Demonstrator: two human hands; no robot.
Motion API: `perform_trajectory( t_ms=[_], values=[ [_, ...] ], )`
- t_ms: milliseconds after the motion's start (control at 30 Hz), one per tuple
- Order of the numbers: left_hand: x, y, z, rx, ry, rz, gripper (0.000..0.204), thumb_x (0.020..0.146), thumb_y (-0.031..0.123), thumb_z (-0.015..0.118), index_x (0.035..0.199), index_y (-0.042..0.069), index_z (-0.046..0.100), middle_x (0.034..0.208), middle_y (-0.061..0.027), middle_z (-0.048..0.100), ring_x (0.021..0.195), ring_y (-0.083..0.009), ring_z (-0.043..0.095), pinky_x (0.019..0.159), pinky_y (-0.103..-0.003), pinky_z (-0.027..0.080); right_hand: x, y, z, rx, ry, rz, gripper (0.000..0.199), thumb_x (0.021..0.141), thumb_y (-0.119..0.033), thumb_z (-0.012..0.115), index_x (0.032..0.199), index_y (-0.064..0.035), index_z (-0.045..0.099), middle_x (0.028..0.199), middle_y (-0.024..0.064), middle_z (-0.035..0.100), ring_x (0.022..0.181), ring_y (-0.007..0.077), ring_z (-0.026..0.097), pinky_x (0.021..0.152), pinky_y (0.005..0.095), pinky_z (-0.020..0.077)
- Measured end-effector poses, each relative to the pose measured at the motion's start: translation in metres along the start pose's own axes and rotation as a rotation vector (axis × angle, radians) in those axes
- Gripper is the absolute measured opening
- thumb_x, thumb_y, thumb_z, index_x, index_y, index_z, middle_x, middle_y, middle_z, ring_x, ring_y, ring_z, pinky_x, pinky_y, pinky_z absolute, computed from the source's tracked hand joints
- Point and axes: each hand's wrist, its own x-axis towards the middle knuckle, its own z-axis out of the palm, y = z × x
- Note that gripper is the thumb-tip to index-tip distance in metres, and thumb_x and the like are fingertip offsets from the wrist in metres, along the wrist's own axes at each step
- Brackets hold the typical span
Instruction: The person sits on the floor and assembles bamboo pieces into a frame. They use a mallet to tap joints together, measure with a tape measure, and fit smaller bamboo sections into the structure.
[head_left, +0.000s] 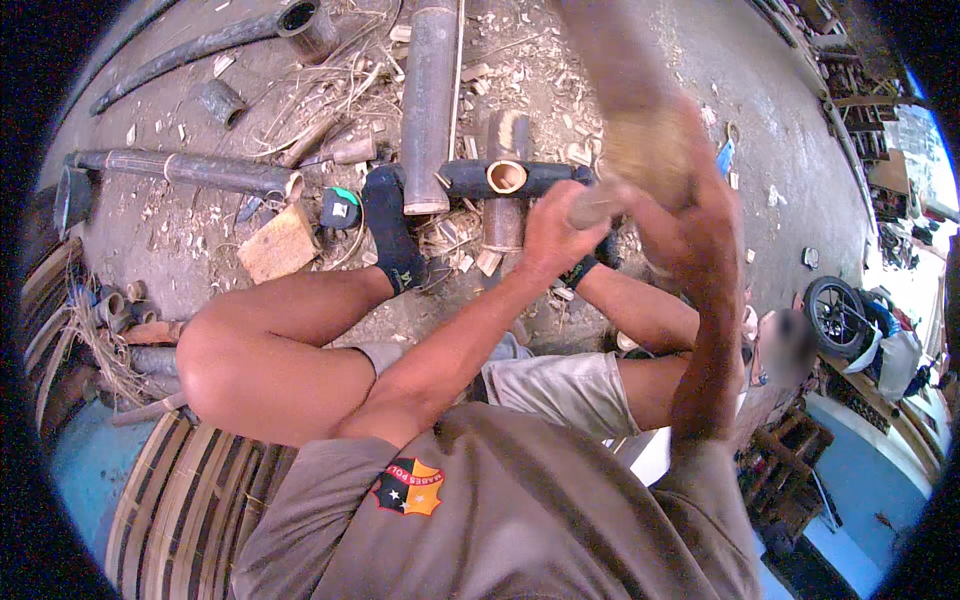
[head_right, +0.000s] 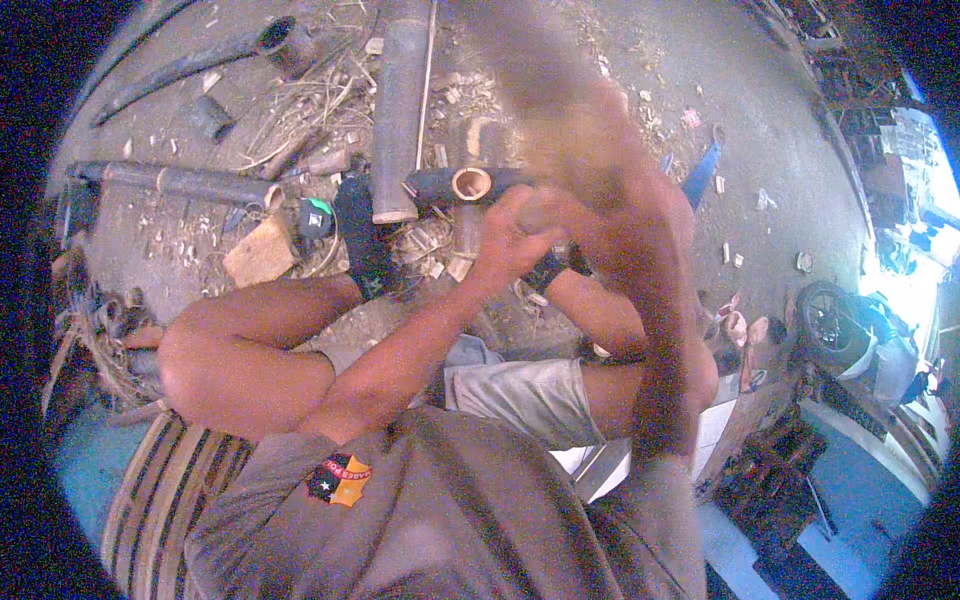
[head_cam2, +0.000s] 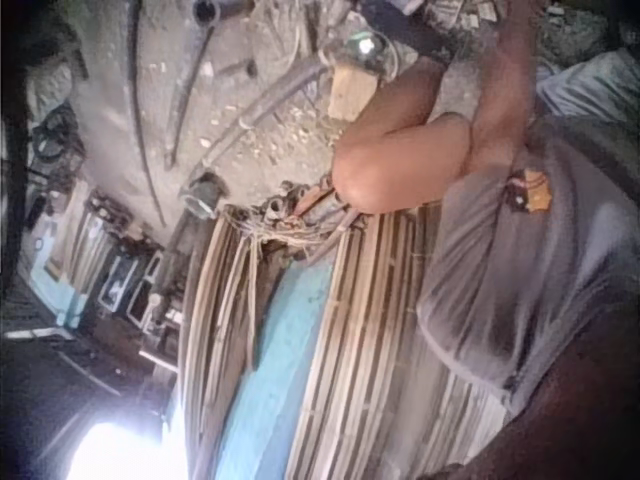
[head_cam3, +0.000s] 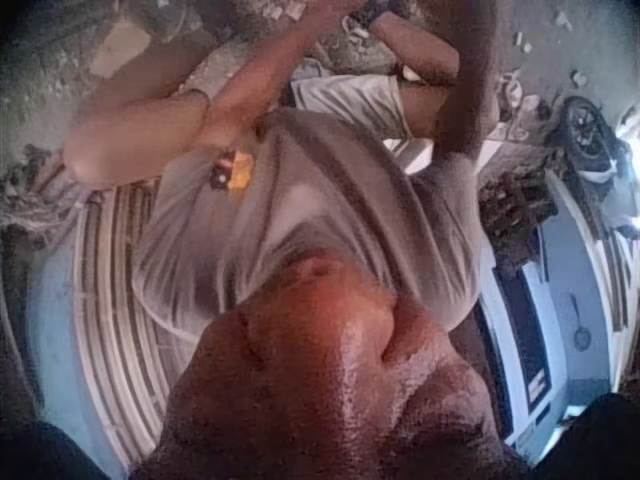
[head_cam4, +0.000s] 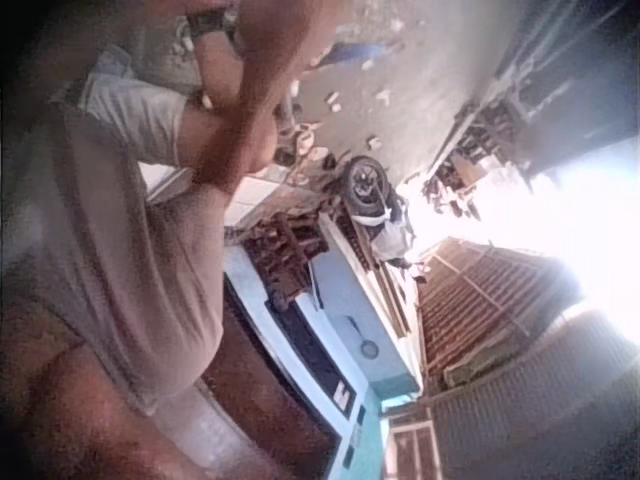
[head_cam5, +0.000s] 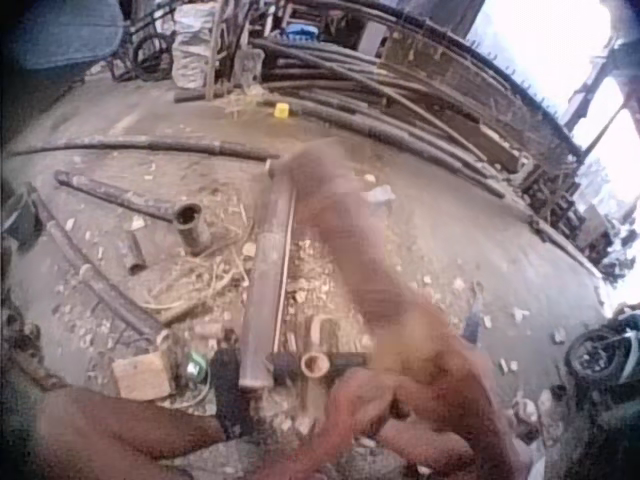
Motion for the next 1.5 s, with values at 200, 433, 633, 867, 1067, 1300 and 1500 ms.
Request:
perform_trajectory(
  t_ms=[200,433,633,867,1067,1300,1500],
  values=[
    [0.009,-0.023,0.023,0.359,-0.288,0.104,0.042,0.069,0.030,0.085,0.100,0.010,0.064,0.093,-0.0102,0.064,0.088,-0.0359,0.068,0.076,-0.047,0.057,-0.121,0.096,0.037,0.401,0.545,0.181,0.082,0.088,-0.018,0.076,0.157,-0.0003,0.035,0.142,0.0180,0.057,0.130,0.0282,0.054,0.109,0.0417,0.0436],
    [0.012,-0.057,0.011,0.466,-0.326,0.015,0.033,0.073,0.029,0.081,0.093,0.010,0.063,0.090,-0.0112,0.064,0.087,-0.0355,0.067,0.074,-0.048,0.055,-0.163,0.101,0.111,0.591,0.286,0.746,0.065,0.089,-0.019,0.076,0.144,0.0020,0.048,0.135,0.0177,0.061,0.122,0.0298,0.059,0.108,0.0414,0.0444],
    [0.018,-0.055,0.000,0.331,-0.334,0.049,0.034,0.070,0.027,0.082,0.091,0.009,0.062,0.087,-0.0121,0.063,0.084,-0.0366,0.066,0.074,-0.048,0.054,-0.162,0.093,0.107,0.649,0.295,0.809,0.082,0.087,-0.013,0.074,0.158,-0.0015,0.034,0.135,0.0187,0.061,0.123,0.0294,0.060,0.108,0.0384,0.0454],
    [0.028,-0.021,0.001,0.278,-0.360,0.261,0.039,0.066,0.027,0.085,0.092,0.010,0.061,0.088,-0.0104,0.065,0.084,-0.0344,0.068,0.069,-0.048,0.054,-0.168,0.084,0.089,0.636,0.375,0.702,0.073,0.084,-0.011,0.072,0.149,0.0029,0.042,0.134,0.0157,0.058,0.123,0.0259,0.056,0.108,0.0388,0.0421],
    [0.051,-0.044,0.019,0.249,-0.310,0.278,0.039,0.065,0.026,0.085,0.091,0.009,0.062,0.090,-0.0118,0.065,0.083,-0.0366,0.068,0.070,-0.047,0.055,-0.146,0.078,0.080,0.615,0.421,0.639,0.059,0.086,-0.014,0.072,0.139,0.0025,0.050,0.127,0.0141,0.061,0.116,0.0261,0.057,0.104,0.0396,0.0435],
    [0.052,-0.056,0.020,0.234,-0.324,0.219,0.047,0.063,0.024,0.087,0.101,0.007,0.065,0.095,-0.0154,0.067,0.089,-0.0401,0.068,0.076,-0.047,0.055,-0.148,0.084,0.088,0.551,0.407,0.641,0.059,0.085,-0.015,0.072,0.137,0.0031,0.052,0.127,0.0140,0.061,0.112,0.0267,0.060,0.102,0.0393,0.0458],
    [0.056,-0.062,0.017,0.177,-0.303,0.220,0.040,0.064,0.024,0.085,0.092,0.007,0.063,0.089,-0.0142,0.064,0.083,-0.0385,0.067,0.071,-0.045,0.054,-0.171,0.105,0.110,0.694,0.774,0.522,0.058,0.086,-0.020,0.073,0.135,0.0037,0.054,0.124,0.0134,0.064,0.112,0.0285,0.063,0.102,0.0389,0.0470]
  ],
)
